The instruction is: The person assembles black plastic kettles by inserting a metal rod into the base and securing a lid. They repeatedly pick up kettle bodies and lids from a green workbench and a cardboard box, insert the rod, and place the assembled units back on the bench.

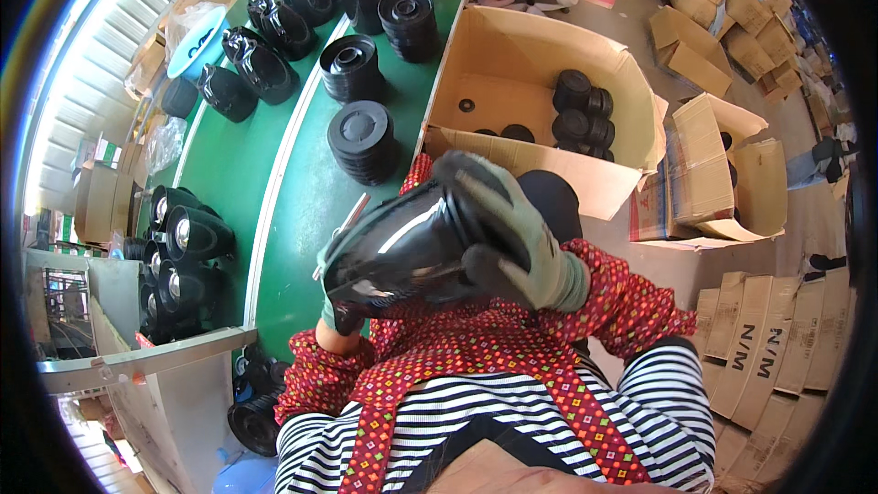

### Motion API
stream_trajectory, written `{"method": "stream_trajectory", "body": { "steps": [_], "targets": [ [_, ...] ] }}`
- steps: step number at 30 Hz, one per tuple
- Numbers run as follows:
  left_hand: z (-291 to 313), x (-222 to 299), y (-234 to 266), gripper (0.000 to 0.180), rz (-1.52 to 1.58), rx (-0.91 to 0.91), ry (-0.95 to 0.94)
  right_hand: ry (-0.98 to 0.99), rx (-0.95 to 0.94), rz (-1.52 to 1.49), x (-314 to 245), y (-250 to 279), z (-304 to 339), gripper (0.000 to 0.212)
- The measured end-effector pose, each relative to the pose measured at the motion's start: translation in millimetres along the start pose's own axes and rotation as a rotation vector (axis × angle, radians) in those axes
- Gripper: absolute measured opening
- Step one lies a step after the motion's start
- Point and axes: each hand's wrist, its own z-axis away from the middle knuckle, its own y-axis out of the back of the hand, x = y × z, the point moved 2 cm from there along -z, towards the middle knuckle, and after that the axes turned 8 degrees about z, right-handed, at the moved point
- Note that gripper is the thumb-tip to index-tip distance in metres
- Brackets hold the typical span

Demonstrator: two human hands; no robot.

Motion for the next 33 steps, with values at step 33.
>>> {"method": "stream_trajectory", "body": {
  "steps": [33],
  "targets": [
    [-50,76,-2,0.041,-0.271,-0.284,-0.167,-1.059,0.063,-1.208,94,-31,61,0.068]
  ]
}}
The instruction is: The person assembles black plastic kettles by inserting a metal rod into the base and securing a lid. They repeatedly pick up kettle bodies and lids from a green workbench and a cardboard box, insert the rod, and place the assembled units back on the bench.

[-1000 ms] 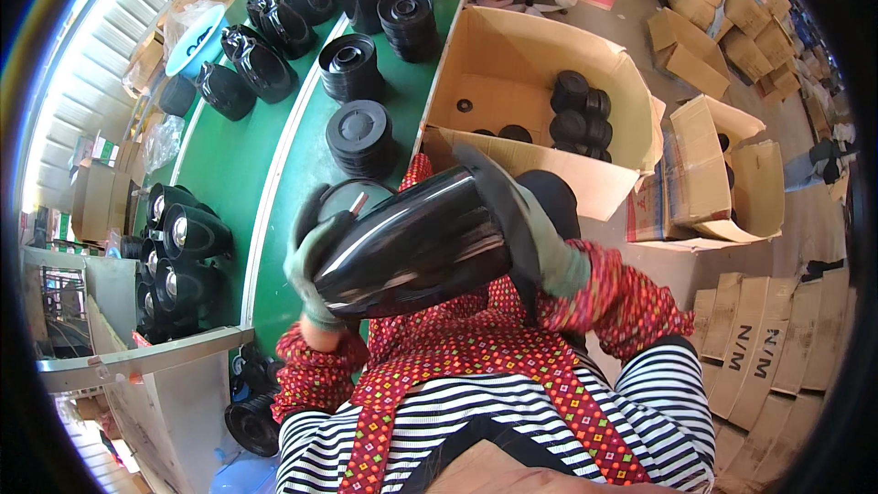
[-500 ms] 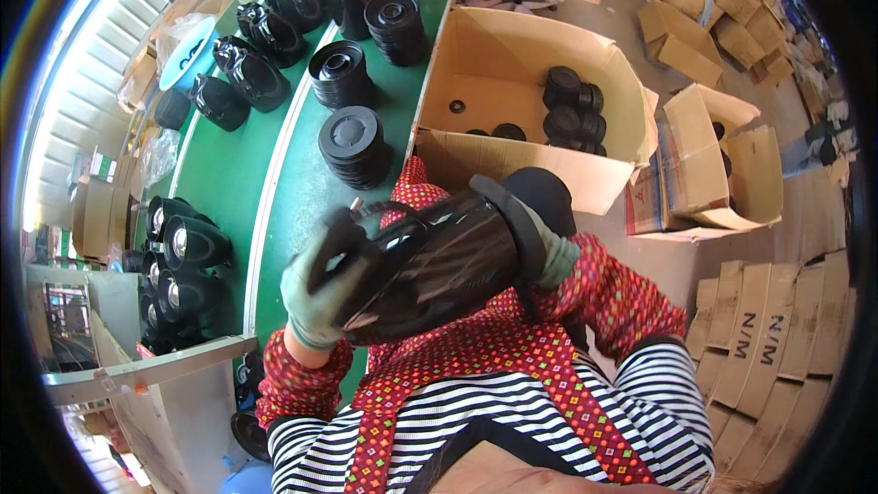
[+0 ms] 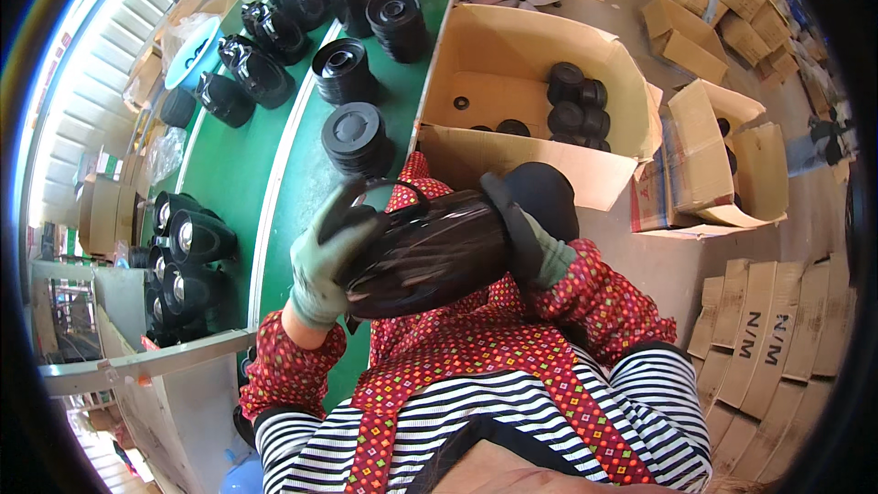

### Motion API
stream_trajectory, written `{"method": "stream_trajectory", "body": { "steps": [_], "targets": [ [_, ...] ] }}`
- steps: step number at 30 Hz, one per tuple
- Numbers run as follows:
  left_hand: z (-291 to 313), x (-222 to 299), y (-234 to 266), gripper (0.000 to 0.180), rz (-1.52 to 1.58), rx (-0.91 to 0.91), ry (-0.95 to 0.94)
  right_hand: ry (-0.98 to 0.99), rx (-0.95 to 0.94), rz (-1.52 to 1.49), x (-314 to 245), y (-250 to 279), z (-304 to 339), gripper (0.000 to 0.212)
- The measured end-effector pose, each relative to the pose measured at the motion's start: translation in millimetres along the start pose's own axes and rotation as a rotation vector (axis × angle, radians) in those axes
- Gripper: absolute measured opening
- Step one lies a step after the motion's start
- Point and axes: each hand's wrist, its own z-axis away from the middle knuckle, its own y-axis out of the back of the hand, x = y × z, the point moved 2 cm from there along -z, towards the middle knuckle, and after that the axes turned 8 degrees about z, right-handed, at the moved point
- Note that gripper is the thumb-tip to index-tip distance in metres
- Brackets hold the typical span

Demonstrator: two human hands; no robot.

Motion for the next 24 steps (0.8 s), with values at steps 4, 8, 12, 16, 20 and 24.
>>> {"method": "stream_trajectory", "body": {
  "steps": [4,8,12,16,20,24],
  "targets": [
    [73,-74,-48,0.059,1.095,-0.005,0.657,0.725,-0.102,0.687,-14,-17,18,0.088],
    [73,-65,-99,0.056,1.639,-0.185,0.797,1.28,-0.419,1.457,-61,-61,55,0.096],
    [69,-70,-97,0.07,1.197,-0.103,0.74,1.189,-0.199,1.132,-53,-51,42,0.074],
    [51,-62,-55,0.071,0.957,0.287,0.485,0.786,0.048,0.561,-36,-47,35,0.06],
    [24,-50,-43,0.052,1.099,0.361,0.506,0.64,0.107,0.393,-26,-20,14,0.055],
    [45,-51,-96,0.053,0.599,0.358,0.563,0.453,0.202,0.753,-63,9,21,0.043]
  ]
}}
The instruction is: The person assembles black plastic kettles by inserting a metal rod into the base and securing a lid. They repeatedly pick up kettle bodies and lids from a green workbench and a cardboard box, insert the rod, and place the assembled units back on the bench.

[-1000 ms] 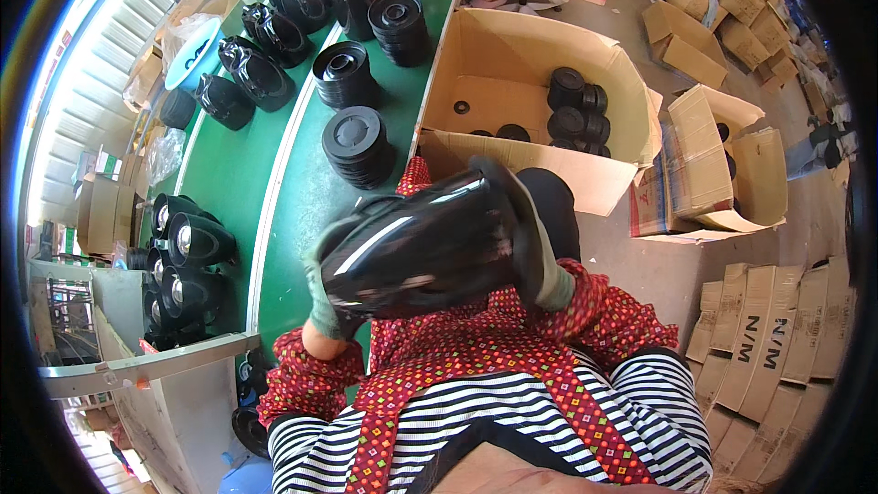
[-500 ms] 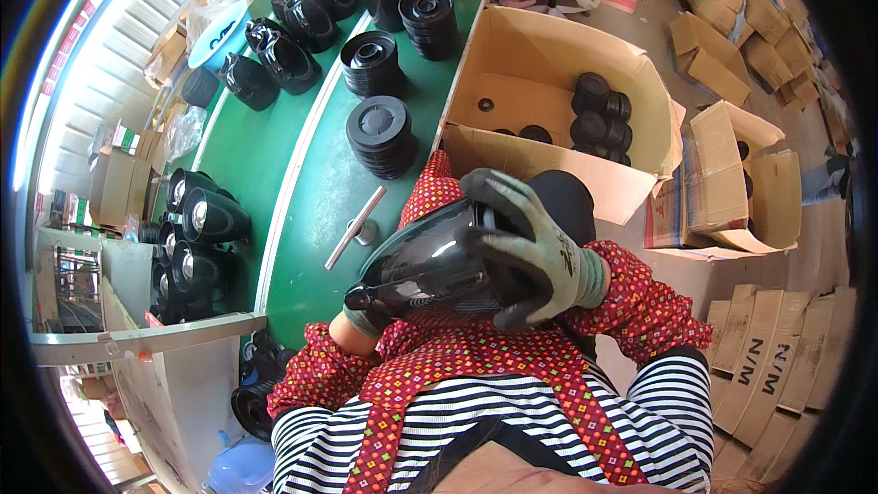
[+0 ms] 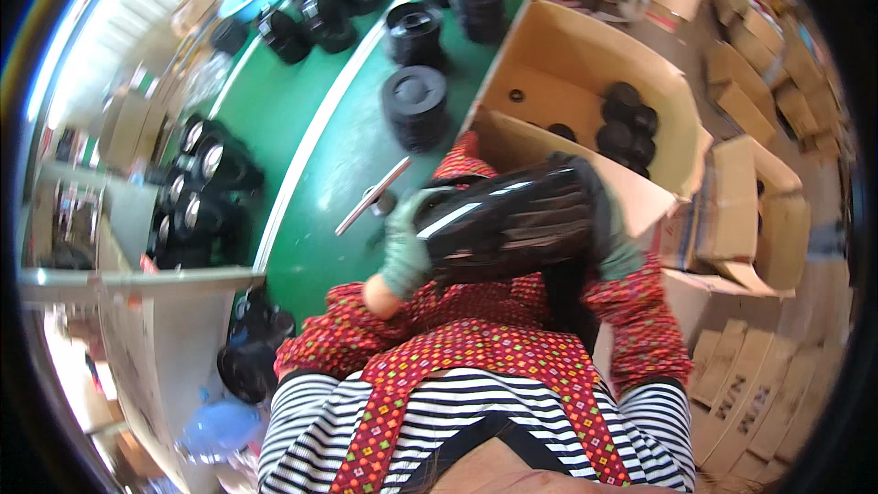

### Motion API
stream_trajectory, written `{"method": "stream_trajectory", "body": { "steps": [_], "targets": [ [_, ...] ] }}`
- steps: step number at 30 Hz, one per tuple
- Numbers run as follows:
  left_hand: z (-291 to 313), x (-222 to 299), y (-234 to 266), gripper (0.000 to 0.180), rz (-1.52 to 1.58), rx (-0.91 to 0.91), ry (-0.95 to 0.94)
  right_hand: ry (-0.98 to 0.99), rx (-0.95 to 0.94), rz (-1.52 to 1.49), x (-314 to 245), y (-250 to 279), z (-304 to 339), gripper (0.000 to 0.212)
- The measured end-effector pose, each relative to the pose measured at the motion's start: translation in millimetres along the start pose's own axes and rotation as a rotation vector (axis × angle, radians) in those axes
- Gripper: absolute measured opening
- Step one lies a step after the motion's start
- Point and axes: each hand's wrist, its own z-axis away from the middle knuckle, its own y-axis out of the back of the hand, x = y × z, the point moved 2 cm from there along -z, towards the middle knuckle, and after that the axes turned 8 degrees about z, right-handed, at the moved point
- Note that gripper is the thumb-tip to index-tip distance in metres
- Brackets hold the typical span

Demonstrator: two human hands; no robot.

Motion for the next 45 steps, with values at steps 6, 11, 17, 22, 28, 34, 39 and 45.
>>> {"method": "stream_trajectory", "body": {
  "steps": [6,11,17,22,28,34,39,45],
  "targets": [
    [34,-14,15,0.069,-0.261,-0.727,0.068,0.413,-0.755,1.076,-2,23,-69,0.036],
    [-6,-22,109,0.097,-0.985,-0.065,-0.157,-0.068,-0.748,1.465,29,-51,-105,0.077],
    [8,-105,185,0.075,-0.853,-0.195,0.127,-0.062,-0.582,1.431,7,-65,-104,0.052],
    [-9,-7,123,0.053,-0.335,-0.078,0.361,0.633,-0.177,1.082,-19,-54,-84,0.037],
    [-58,114,37,0.06,-0.459,-0.343,0.238,1.01,-0.42,0.894,-67,-71,-111,0.06],
    [-121,124,-3,0.072,-0.366,-0.655,-0.175,0.976,-0.299,0.719,17,-19,-135,0.033],
    [-129,87,-50,0.044,-0.163,-1.032,-0.373,0.572,-0.516,0.359,67,-12,-122,0.031],
    [-94,94,-112,0.047,-0.388,-0.753,-0.242,0.85,-0.581,0.187,66,-26,-126,0.033]
  ]
}}
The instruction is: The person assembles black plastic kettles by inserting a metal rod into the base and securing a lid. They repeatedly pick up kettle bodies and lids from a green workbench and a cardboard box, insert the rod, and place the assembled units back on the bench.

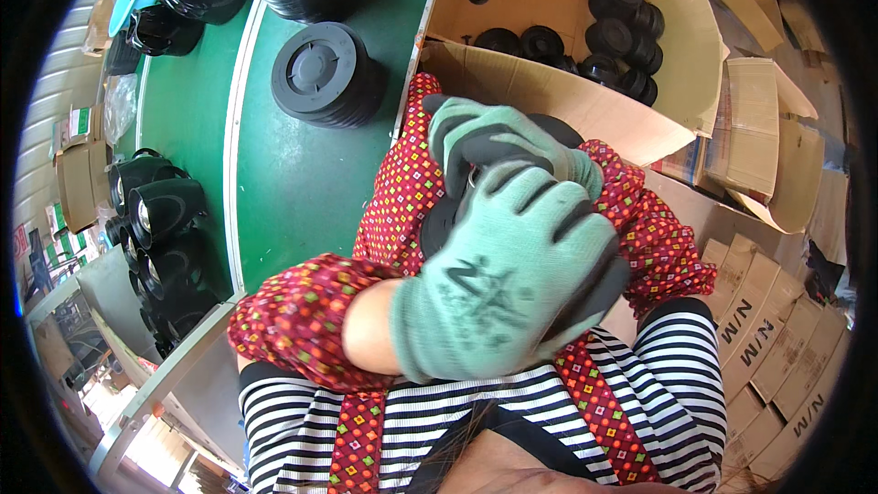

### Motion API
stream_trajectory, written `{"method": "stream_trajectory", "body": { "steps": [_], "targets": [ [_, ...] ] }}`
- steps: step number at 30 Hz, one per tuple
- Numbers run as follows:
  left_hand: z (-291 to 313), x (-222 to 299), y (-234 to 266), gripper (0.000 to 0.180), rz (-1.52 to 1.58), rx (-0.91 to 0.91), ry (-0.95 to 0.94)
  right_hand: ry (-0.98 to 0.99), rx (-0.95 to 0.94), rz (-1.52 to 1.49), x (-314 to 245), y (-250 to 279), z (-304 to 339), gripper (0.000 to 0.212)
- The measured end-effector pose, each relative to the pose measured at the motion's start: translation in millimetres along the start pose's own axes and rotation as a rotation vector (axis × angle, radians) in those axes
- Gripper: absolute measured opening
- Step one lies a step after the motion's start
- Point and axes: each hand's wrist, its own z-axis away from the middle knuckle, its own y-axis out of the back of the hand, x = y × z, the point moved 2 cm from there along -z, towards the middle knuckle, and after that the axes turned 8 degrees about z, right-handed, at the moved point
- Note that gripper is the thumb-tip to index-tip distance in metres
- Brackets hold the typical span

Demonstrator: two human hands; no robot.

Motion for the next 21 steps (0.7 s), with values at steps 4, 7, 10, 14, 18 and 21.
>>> {"method": "stream_trajectory", "body": {
  "steps": [4,7,10,14,18,21],
  "targets": [
    [-2,-6,-13,0.042,0.049,0.028,0.014,0.038,0.043,-0.112,-16,2,-6,0.034],
    [17,-32,10,0.029,0.259,-0.007,-0.206,-0.208,0.134,0.305,-33,-9,19,0.032],
    [59,-78,38,0.052,0.901,0.068,-0.105,-0.445,0.004,0.649,-86,17,-4,0.041],
    [47,-72,57,0.062,0.913,0.066,0.048,-0.562,-0.267,0.591,-92,34,-19,0.064],
    [15,-6,85,0.052,0.078,-0.044,0.174,-0.538,-0.31,0.544,-94,41,-28,0.063],
    [21,-10,51,0.08,-0.355,-0.15,0.353,-0.508,-0.304,0.556,-95,39,-34,0.063]
  ]
}}
